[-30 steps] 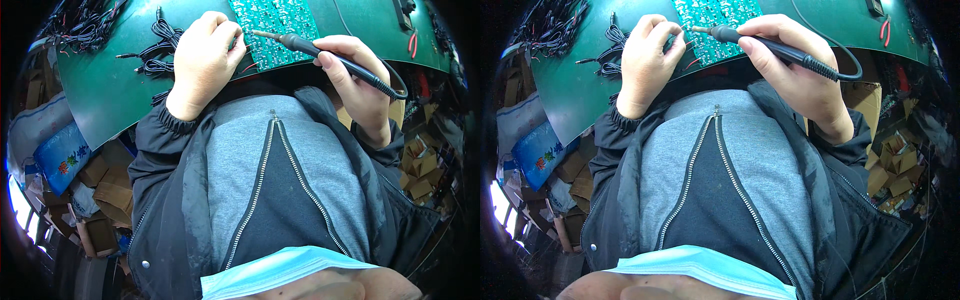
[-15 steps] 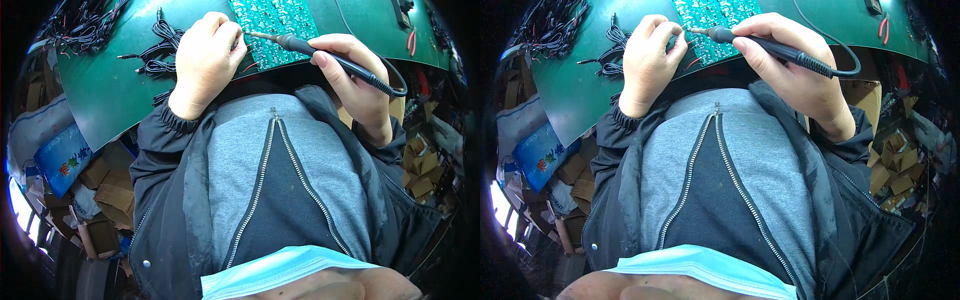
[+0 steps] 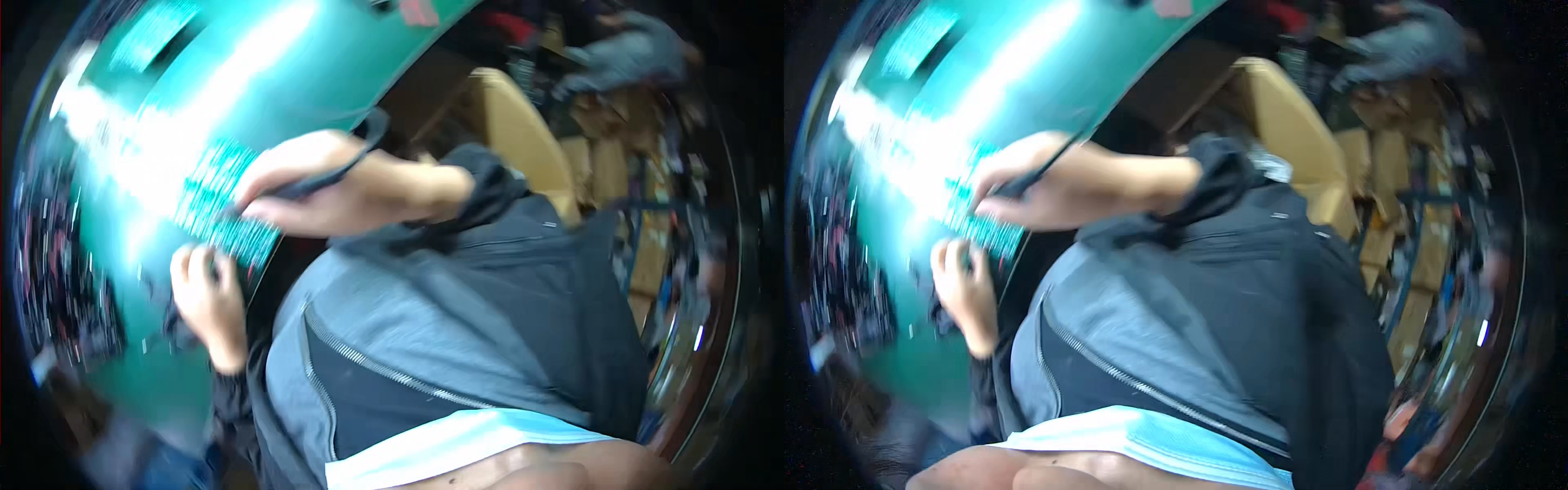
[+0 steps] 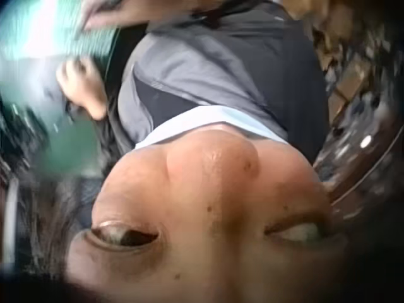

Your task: The person solders wires onto circuit boards using a soldering iron, moves the board aside, solders additional wires onto another board, and holds a plastic casing.

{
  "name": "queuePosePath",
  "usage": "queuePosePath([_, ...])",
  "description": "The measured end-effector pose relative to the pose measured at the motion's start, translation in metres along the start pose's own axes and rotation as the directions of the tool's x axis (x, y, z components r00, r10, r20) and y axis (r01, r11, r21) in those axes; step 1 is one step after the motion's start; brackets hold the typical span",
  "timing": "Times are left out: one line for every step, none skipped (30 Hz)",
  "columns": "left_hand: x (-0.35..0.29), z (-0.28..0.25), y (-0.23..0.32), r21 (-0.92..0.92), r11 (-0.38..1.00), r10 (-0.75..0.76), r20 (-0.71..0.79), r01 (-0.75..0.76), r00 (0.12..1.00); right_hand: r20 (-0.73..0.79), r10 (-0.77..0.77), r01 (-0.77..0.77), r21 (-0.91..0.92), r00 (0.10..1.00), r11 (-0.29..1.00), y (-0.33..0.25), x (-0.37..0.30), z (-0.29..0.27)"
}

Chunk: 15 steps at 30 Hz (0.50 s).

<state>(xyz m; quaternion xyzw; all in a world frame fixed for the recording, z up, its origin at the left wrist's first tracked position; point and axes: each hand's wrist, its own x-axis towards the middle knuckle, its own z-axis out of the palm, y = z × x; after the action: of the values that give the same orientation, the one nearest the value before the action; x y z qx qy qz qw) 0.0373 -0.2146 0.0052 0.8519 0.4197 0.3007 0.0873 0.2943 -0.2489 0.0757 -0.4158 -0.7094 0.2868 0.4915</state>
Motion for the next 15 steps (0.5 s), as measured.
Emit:
queuePosePath([-0.002,-0.002,0.0,0.006,1.0,-0.026,0.029,0.026,0.999,-0.017,-0.028,0.029,0.057,0.999,0.998,0.003,-0.002,0.001])
queuePosePath([-0.002,-0.002,0.002,-0.031,0.998,-0.057,0.082,0.06,0.995,-0.041,-0.031,0.032,0.016,0.999,0.999,0.006,-0.005,-0.001])
queuePosePath([-0.002,-0.005,0.001,-0.021,0.999,-0.037,0.102,0.04,0.994,-0.052,-0.039,0.039,0.003,0.998,0.999,0.004,-0.005,-0.003])
queuePosePath([0.001,-0.008,0.011,-0.016,0.999,-0.031,0.062,0.032,0.998,-0.058,-0.02,0.019,-0.011,0.998,1.0,0.002,-0.006,-0.008])
queuePosePath([0.0,-0.011,0.012,0.039,0.999,-0.006,0.044,0.004,0.999,-0.063,0.007,-0.007,0.006,0.998,1.0,-0.005,-0.002,-0.018])
queuePosePath([-0.001,-0.02,0.012,0.07,0.998,-0.004,0.099,-0.003,0.995,-0.083,0.012,-0.009,0.028,0.996,1.0,0.001,-0.006,-0.023])
queuePosePath([-0.009,-0.028,0.008,0.078,0.997,-0.002,0.11,-0.006,0.994,-0.075,-0.011,0.01,-0.018,0.997,1.0,-0.004,-0.007,-0.024])
queuePosePath([-0.016,-0.035,-0.001,0.061,0.998,-0.006,0.148,-0.003,0.989,-0.09,0.0,-0.002,-0.018,0.996,1.0,-0.008,-0.008,-0.027])
queuePosePath([-0.011,-0.036,-0.011,0.043,0.999,0.0,0.2,-0.009,0.98,-0.118,0.022,-0.024,-0.014,0.993,1.0,-0.009,-0.009,-0.034])
queuePosePath([0.001,-0.041,-0.017,0.051,0.998,0.019,0.185,-0.029,0.982,-0.102,0.038,-0.039,-0.013,0.994,0.999,-0.008,-0.008,-0.036])
queuePosePath([0.011,-0.043,-0.029,0.138,0.987,0.067,0.086,-0.079,0.994,-0.103,0.037,-0.038,-0.015,0.994,0.999,-0.009,-0.002,-0.033])
queuePosePath([0.017,-0.043,-0.036,0.081,0.996,-0.05,0.126,0.04,0.991,-0.082,0.0,0.001,0.018,0.997,1.0,-0.009,0.006,-0.027])
queuePosePath([0.03,-0.046,-0.031,0.035,0.985,-0.175,0.171,0.171,0.97,-0.053,-0.038,0.041,0.06,0.998,0.997,-0.004,0.016,-0.015])
queuePosePath([0.042,-0.044,-0.02,0.009,0.923,-0.363,0.352,0.385,0.863,-0.09,-0.085,0.092,0.075,0.992,0.993,0.008,0.023,-0.001])
queuePosePath([0.031,-0.027,-0.05,-0.189,0.968,-0.096,0.33,0.166,0.939,-0.135,-0.141,0.153,0.085,0.981,0.984,0.021,0.03,0.012])
